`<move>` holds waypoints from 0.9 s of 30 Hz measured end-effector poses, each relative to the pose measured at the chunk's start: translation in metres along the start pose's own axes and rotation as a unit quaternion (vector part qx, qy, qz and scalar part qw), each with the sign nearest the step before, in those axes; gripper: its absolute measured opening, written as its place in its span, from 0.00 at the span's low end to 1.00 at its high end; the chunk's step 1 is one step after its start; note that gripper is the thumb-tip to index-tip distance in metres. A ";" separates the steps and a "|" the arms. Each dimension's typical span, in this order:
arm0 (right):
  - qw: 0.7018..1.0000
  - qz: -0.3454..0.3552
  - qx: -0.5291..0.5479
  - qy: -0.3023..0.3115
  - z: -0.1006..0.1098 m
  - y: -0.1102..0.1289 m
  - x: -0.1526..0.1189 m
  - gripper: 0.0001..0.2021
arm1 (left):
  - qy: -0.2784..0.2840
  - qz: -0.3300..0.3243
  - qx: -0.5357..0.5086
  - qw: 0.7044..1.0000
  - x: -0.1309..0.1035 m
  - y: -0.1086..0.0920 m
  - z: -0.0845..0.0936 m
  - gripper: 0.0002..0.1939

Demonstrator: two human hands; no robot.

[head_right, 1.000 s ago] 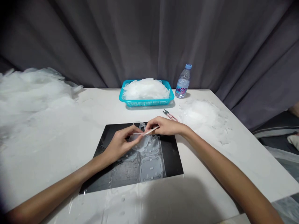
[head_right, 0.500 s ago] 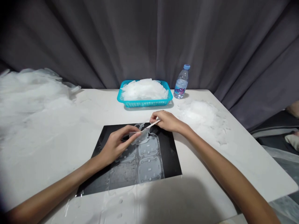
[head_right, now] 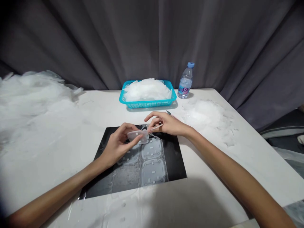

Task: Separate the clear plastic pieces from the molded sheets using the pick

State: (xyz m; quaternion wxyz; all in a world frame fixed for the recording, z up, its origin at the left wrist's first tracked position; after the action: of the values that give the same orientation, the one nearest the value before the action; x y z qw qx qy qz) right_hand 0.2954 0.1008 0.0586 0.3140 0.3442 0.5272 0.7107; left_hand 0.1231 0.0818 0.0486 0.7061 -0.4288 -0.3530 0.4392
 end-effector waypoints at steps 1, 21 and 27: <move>1.000 0.006 -0.003 -0.002 -0.001 0.002 0.000 0.20 | 0.001 0.002 -0.007 1.000 0.000 0.000 0.000 0.13; 0.949 0.061 -0.308 -0.028 -0.003 0.005 -0.002 0.14 | 0.063 -0.299 0.177 0.936 -0.039 -0.037 -0.023 0.09; 0.910 0.008 -0.404 -0.095 0.040 -0.013 -0.005 0.08 | 0.058 -0.145 0.076 0.985 -0.022 -0.030 -0.014 0.03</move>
State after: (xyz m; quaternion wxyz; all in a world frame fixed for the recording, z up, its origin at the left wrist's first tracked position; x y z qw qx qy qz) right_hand 0.3319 0.1212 0.0531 0.4688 0.2583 0.1601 0.8294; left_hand 0.1365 0.0503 0.0679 0.8123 -0.3429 -0.3354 0.3319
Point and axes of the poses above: each hand's wrist, its own x-axis towards the middle knuckle, its own z-axis out of the back of the hand, y = z × x, the point moved 8 cm from there along x, towards the middle knuckle, and after that the axes turned 10 degrees about z, right-handed, at the moved point
